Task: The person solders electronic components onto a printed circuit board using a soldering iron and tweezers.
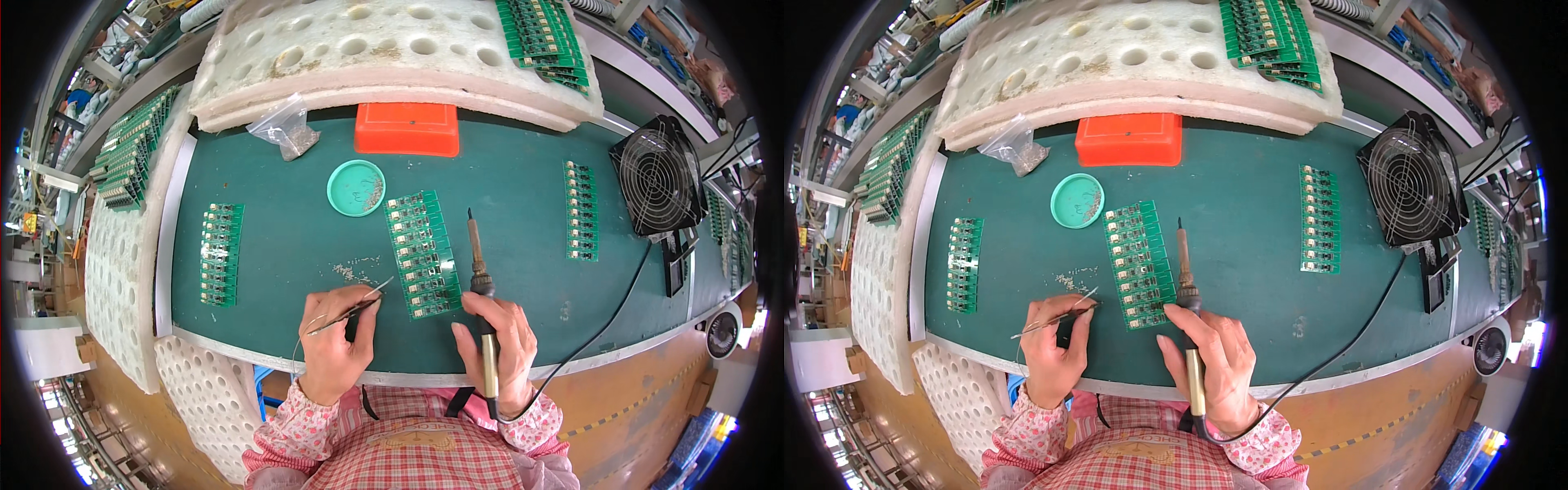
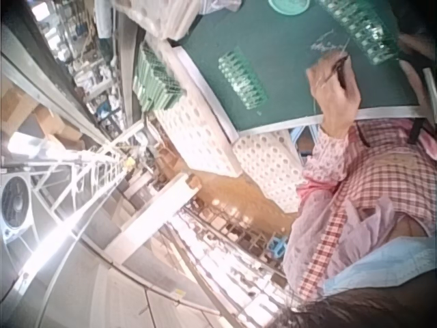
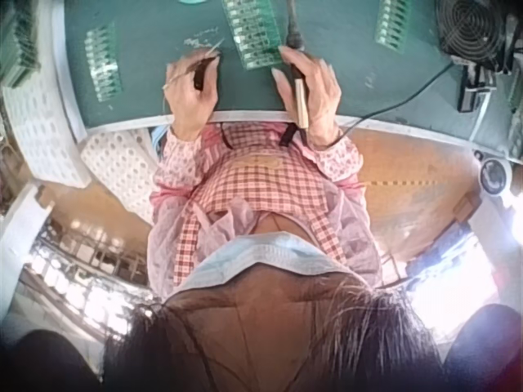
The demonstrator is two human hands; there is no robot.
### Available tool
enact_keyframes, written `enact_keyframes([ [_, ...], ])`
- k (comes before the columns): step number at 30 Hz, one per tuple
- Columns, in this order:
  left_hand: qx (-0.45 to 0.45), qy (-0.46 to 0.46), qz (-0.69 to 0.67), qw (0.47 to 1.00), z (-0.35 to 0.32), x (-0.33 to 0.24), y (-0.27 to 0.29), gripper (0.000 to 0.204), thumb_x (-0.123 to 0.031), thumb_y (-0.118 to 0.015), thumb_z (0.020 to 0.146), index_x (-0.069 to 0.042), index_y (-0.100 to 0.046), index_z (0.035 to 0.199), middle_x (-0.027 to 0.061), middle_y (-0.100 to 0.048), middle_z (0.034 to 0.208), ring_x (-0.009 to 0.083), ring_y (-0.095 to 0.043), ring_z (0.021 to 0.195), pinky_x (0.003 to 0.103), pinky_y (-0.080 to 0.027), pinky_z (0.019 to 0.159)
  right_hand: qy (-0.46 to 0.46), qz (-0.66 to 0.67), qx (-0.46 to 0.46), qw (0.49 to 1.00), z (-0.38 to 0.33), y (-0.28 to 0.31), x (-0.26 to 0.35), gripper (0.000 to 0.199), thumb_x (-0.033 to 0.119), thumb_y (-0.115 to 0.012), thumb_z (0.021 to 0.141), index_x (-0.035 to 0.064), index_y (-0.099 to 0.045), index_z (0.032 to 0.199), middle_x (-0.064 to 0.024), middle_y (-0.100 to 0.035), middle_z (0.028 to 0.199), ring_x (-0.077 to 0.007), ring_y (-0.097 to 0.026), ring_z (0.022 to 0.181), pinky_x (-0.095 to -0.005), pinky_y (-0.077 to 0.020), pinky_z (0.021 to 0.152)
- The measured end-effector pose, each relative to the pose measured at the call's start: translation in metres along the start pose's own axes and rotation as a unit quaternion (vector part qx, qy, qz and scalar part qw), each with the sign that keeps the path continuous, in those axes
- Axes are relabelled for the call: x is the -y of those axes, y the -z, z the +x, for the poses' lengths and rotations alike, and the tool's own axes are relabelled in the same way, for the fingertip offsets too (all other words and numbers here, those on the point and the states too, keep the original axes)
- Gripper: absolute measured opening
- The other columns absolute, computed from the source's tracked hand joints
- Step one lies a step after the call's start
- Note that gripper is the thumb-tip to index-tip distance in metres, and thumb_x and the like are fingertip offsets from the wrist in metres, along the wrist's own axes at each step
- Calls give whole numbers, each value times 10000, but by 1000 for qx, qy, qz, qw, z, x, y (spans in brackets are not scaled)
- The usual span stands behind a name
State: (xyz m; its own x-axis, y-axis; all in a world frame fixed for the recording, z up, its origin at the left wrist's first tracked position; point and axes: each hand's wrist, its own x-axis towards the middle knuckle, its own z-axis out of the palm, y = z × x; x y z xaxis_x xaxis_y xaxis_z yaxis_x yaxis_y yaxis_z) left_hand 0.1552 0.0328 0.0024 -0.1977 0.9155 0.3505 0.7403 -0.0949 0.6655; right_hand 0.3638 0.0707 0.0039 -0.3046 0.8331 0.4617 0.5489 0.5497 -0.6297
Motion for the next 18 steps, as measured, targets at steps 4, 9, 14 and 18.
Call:
enact_keyframes([
  [4, 27, -1, -66, 997, -8, -12, -3, 177, 75, -711, 822, -25, -698, 968, 101, -729, 977, 258, -666, 864, 340, -514, 767, 7, 61, -44, 997, -8, 10, 1, 444, -5, -836, 714, 36, -674, 1125, -87, -662, 856, -255, -628, 734, -360, -519, 658],
  [9, 66, -21, -94, 993, -12, -18, -7, 201, 71, -718, 813, -25, -693, 988, 105, -732, 979, 267, -671, 866, 349, -525, 764, -5, 79, -52, 996, -21, 16, 1, 382, -33, -809, 729, 26, -664, 1078, -94, -689, 867, -247, -641, 709, -350, -527, 630],
  [14, 63, -42, -72, 995, -13, -17, -9, 232, 67, -726, 800, -38, -689, 1004, 93, -734, 984, 275, -667, 859, 352, -519, 769, -12, 88, -56, 994, -19, 16, 2, 369, -55, -793, 749, 15, -649, 1081, -96, -696, 866, -249, -645, 714, -348, -534, 637],
  [18, 63, -51, -64, 995, -13, -19, -10, 230, 63, -725, 796, -44, -692, 997, 93, -732, 985, 280, -665, 852, 353, -517, 768, -11, 84, -37, 996, -19, 16, 2, 376, -66, -786, 756, 14, -642, 1093, -98, -704, 882, -255, -655, 722, -345, -539, 648],
])
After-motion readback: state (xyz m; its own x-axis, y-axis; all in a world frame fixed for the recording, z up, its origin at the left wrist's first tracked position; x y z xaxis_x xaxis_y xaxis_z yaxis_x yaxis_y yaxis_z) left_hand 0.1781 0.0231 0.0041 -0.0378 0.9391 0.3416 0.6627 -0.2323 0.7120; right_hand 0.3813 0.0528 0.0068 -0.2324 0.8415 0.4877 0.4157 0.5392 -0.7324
